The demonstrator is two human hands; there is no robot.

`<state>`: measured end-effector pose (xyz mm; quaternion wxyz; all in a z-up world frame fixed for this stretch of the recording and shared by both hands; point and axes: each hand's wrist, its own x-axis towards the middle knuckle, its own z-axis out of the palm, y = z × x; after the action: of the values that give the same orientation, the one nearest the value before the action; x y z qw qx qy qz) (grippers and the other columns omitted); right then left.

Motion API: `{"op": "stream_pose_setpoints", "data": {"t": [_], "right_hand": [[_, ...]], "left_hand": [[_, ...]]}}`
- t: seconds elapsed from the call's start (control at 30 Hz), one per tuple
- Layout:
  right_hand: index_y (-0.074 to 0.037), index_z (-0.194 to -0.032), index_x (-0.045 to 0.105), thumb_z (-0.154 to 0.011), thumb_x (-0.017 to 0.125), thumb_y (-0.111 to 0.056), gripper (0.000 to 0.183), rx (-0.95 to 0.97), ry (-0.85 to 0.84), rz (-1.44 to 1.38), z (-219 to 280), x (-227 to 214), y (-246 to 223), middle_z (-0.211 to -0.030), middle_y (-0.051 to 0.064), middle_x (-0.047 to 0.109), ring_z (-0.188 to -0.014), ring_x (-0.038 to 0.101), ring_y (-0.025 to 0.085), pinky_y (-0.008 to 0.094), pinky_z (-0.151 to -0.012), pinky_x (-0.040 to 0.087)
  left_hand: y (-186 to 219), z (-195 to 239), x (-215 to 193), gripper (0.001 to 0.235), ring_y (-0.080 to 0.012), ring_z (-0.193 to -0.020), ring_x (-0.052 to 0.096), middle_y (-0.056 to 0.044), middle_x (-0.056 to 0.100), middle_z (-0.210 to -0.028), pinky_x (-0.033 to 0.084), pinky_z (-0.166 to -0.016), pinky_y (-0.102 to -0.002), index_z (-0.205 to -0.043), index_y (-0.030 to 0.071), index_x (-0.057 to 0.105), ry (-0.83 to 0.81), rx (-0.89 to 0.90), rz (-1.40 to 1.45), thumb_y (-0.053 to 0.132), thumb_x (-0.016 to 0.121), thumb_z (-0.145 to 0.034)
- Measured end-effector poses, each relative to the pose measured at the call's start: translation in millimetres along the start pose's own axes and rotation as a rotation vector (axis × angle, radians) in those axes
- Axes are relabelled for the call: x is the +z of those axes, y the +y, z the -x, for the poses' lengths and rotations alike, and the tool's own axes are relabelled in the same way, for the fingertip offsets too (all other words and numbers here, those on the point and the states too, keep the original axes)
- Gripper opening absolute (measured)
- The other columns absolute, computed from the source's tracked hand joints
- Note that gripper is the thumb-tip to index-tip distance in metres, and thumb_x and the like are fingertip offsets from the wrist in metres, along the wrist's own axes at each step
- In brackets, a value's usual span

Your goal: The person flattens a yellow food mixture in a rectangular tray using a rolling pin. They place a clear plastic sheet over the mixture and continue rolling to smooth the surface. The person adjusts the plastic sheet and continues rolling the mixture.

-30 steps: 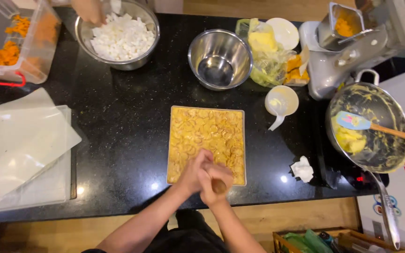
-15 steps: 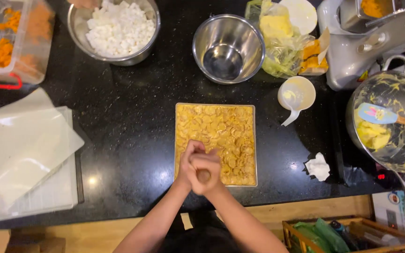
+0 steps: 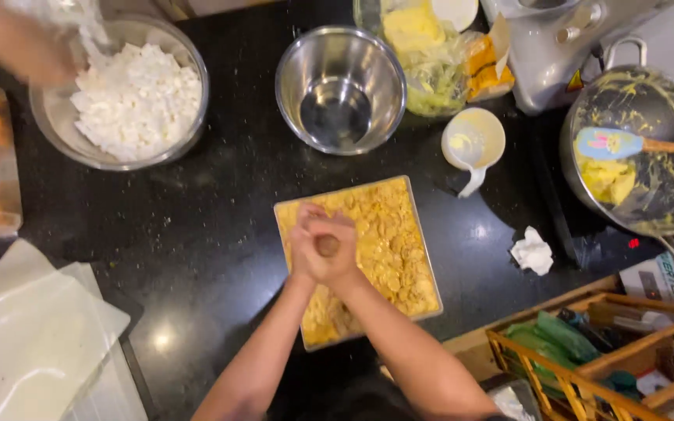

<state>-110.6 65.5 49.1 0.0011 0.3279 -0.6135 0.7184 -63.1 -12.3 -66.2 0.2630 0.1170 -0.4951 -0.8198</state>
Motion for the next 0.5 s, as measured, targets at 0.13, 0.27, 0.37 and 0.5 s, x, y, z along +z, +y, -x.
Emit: {"op": "stream_pose_setpoints", "data": {"t": [0.13,0.27,0.37,0.5], "right_hand": [[-0.008,-0.061,0.058,-0.091,0.072,-0.001,0.034,0.061,0.059,0.003,10,5,14,-0.054,0.003,0.044,-0.055,0.043,0.012,0.031,-0.057,0.043],[-0.013,-0.059,0.054,-0.093,0.074,-0.003,0.040,0.166,0.046,-0.056,-43,25,9,-0.057,0.001,0.050,-0.057,0.044,0.012,0.029,-0.057,0.040],[-0.016,-0.060,0.056,-0.093,0.075,-0.011,0.039,0.210,-0.068,-0.029,-94,51,-6,-0.053,-0.005,0.046,-0.059,0.041,0.005,0.028,-0.057,0.035],[-0.016,-0.057,0.047,-0.093,0.078,-0.008,0.048,0.262,-0.019,-0.098,-91,43,34,-0.052,-0.006,0.047,-0.057,0.042,0.006,0.026,-0.056,0.034]], "left_hand": [[11,-4,-3,0.026,-0.0559,-0.090,0.075,-0.021,0.075,-0.102,0.057,-0.081,-0.058,-0.108,0.004,0.078,-0.104,0.041,-0.728,0.029,0.072,-0.105],[34,-53,-5,0.015,-0.0168,-0.092,0.081,0.008,0.083,-0.092,0.060,-0.087,-0.033,-0.113,0.036,0.077,-0.058,-0.234,-0.695,0.044,0.075,-0.100],[35,-76,-18,0.016,-0.0186,-0.093,0.081,0.007,0.082,-0.094,0.060,-0.087,-0.035,-0.113,0.036,0.076,-0.042,-0.232,-0.711,0.045,0.076,-0.099],[25,-84,-16,0.019,-0.0213,-0.094,0.081,0.006,0.081,-0.099,0.061,-0.087,-0.036,-0.113,0.034,0.075,-0.050,-0.207,-0.731,0.046,0.077,-0.098]]}}
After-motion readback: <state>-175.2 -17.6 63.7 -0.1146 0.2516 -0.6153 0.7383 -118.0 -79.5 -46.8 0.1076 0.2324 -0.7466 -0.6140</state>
